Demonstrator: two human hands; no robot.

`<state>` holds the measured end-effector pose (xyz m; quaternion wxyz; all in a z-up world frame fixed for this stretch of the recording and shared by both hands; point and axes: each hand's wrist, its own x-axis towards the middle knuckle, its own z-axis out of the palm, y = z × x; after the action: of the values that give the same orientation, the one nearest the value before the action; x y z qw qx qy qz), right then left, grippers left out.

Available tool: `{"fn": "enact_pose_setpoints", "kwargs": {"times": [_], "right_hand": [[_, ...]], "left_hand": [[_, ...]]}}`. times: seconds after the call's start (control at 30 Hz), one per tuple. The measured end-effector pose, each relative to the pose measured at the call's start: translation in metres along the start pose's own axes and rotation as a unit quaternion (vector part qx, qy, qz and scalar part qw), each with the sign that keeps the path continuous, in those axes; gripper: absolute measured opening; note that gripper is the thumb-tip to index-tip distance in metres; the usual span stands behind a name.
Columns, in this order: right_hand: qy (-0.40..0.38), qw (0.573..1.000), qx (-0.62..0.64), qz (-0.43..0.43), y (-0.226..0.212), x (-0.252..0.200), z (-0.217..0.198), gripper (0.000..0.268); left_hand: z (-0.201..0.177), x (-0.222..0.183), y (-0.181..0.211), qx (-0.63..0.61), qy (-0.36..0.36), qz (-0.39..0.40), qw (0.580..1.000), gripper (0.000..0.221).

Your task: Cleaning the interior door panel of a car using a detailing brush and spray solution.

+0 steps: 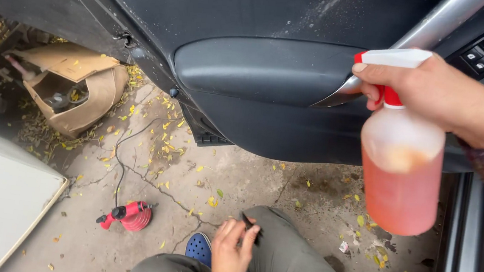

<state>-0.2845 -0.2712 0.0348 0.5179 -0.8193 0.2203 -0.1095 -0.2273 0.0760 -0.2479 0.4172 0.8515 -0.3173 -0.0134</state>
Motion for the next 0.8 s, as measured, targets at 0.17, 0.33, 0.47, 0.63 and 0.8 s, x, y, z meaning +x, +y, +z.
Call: {"fn": "enact_pose_setpoints", "kwargs": {"times": [0.17, 0.33, 0.47, 0.63, 0.8], "right_hand": [[-0.011, 0.997, -0.063, 0.043, -0.020, 0.010, 0.009, 0.041], [-0.058, 0.996, -0.043, 0.054, -0.044, 0.025, 0.033, 0.041], [-0.053, 0.998, -0.028, 0.007, -0.049, 0.045, 0.056, 0.037], [-0.091, 0.995, -0.023, -0.035, -0.057, 0.069, 0.075, 0.041], [-0.091, 0.995, -0.043, -0.023, -0.098, 0.049, 0.095, 0.038]], "left_hand": [[-0.007, -0.003, 0.020, -0.111, 0.077, 0.012, 0.991, 0.017], [-0.006, -0.010, 0.004, -0.181, 0.139, -0.029, 0.973, 0.017], [-0.005, -0.023, -0.003, -0.197, 0.151, -0.040, 0.968, 0.012], [-0.019, -0.022, 0.001, -0.203, 0.189, -0.005, 0.961, 0.012], [-0.111, 0.026, 0.070, -0.261, 0.235, 0.223, 0.909, 0.014]]}}
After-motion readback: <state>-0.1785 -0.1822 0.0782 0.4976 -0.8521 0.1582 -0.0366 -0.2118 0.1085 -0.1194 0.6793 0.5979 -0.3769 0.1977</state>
